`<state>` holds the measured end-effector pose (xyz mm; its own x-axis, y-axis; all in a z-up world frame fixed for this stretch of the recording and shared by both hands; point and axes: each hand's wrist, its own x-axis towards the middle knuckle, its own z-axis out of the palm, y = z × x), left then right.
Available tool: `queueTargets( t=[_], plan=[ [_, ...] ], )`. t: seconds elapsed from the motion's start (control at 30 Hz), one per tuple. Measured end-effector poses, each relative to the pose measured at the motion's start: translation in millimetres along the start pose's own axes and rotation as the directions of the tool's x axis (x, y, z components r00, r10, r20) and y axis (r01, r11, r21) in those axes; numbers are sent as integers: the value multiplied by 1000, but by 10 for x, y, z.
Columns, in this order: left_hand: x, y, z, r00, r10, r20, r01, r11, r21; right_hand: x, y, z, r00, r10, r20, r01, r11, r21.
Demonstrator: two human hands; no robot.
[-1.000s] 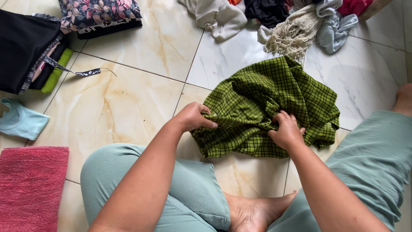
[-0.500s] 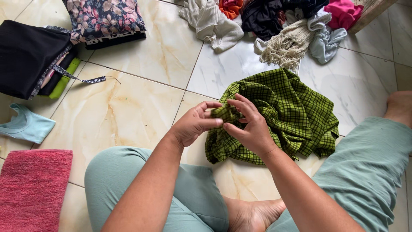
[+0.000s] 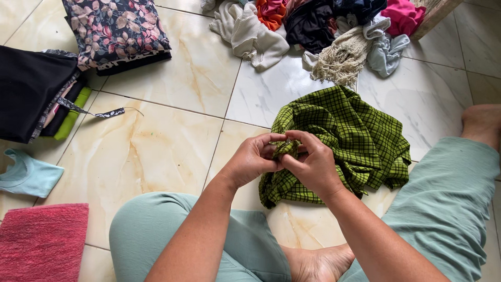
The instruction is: The person folds pieces of laundry by hand while sitting on a tiled floor, including a pair of black shorts and a green checkered garment, then smooths and stacks them.
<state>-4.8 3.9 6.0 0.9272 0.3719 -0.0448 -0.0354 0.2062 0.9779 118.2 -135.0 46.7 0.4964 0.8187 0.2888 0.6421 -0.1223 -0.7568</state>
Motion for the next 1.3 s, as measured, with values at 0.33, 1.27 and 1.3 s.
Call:
queueTargets(
  t=[0.33,1.27,1.3],
  plan=[
    [-26,-159,-92,989,-137,-61,149,937,317,-58,112,-38,981,189,-49,-168,945,280],
    [57,-415,284,636,133,-760,52,975,214,-341,384,-814,937,-111,-332,-6,943,-332],
    [22,-336,360,629,120,-768,23,985,173,-367,442,-803,907,-185,-378,18,915,-404]
  ],
)
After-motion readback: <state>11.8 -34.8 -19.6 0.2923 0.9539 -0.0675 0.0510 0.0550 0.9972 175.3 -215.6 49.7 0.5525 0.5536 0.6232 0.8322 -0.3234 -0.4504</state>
